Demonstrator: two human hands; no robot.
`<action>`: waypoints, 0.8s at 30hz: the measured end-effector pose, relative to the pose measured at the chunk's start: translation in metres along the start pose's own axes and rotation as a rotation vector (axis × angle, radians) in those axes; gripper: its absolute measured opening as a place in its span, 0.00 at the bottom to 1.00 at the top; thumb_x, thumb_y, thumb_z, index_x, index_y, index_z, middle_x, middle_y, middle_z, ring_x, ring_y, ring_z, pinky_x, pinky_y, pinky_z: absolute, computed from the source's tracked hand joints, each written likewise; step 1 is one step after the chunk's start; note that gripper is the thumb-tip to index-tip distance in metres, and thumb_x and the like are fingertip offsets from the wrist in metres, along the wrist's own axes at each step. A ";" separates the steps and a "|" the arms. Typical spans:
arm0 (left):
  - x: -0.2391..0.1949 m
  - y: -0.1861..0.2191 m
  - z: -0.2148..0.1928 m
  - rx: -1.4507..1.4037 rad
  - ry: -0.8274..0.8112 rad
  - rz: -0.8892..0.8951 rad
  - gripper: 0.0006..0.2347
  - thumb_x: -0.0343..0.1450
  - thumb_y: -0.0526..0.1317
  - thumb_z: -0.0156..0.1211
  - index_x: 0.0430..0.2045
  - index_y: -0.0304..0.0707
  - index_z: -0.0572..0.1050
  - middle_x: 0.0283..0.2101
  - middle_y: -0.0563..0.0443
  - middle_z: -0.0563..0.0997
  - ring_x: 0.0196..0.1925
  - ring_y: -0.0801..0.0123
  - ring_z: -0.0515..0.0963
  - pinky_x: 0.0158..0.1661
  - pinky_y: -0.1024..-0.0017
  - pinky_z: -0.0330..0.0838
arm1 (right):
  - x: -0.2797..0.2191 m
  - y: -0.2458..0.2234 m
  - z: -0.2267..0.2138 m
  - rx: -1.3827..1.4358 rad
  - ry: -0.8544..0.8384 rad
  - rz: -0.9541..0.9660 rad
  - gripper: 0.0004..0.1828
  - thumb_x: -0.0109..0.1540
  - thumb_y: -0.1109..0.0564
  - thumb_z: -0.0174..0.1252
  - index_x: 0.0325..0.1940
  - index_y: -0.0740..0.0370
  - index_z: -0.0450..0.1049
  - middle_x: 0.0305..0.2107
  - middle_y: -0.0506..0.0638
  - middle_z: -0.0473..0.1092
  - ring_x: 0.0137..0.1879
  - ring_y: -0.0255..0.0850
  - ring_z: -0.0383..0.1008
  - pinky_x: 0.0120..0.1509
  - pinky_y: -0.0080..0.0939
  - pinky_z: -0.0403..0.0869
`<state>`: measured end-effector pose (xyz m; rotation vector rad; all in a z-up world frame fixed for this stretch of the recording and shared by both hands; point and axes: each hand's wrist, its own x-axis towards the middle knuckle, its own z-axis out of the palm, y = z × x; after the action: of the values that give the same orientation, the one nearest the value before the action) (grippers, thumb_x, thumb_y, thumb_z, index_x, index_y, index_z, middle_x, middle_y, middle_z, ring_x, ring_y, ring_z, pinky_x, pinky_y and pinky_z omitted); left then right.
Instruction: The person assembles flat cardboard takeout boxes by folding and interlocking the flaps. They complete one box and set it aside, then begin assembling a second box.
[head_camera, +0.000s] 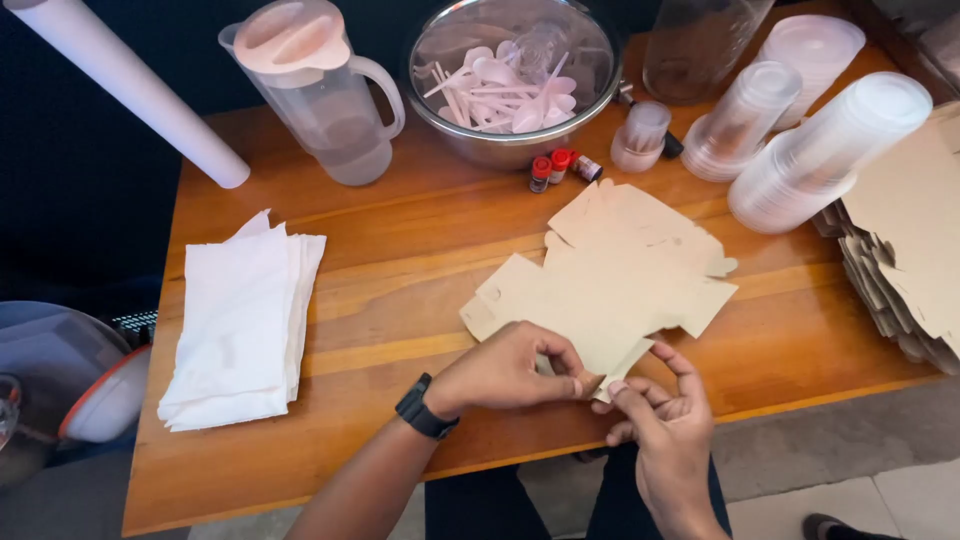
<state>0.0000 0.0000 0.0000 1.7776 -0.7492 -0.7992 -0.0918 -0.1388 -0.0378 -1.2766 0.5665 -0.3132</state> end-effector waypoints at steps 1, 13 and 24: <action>-0.001 0.001 -0.001 -0.001 -0.001 0.000 0.03 0.60 0.39 0.55 0.19 0.42 0.74 0.24 0.60 0.76 0.29 0.83 0.71 0.33 0.84 0.64 | -0.001 0.000 -0.002 -0.001 0.001 0.000 0.29 0.47 0.68 0.52 0.51 0.67 0.53 0.15 0.58 0.65 0.20 0.39 0.67 0.14 0.29 0.62; -0.009 -0.008 -0.032 0.566 0.213 0.050 0.03 0.54 0.42 0.54 0.14 0.52 0.76 0.23 0.64 0.77 0.24 0.75 0.75 0.24 0.76 0.64 | -0.006 0.007 -0.013 -0.863 -0.163 -0.586 0.15 0.45 0.52 0.61 0.34 0.53 0.74 0.07 0.38 0.55 0.15 0.27 0.51 0.22 0.27 0.59; -0.009 -0.015 -0.031 -0.050 0.190 0.169 0.03 0.59 0.36 0.59 0.20 0.37 0.75 0.22 0.58 0.76 0.20 0.86 0.65 0.21 0.88 0.57 | -0.008 -0.011 0.012 -0.176 -0.106 -0.040 0.14 0.50 0.58 0.53 0.37 0.63 0.59 0.20 0.61 0.71 0.14 0.42 0.69 0.11 0.29 0.61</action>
<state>0.0213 0.0282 -0.0038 1.6931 -0.7347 -0.5246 -0.0906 -0.1280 -0.0238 -1.4671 0.4861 -0.2309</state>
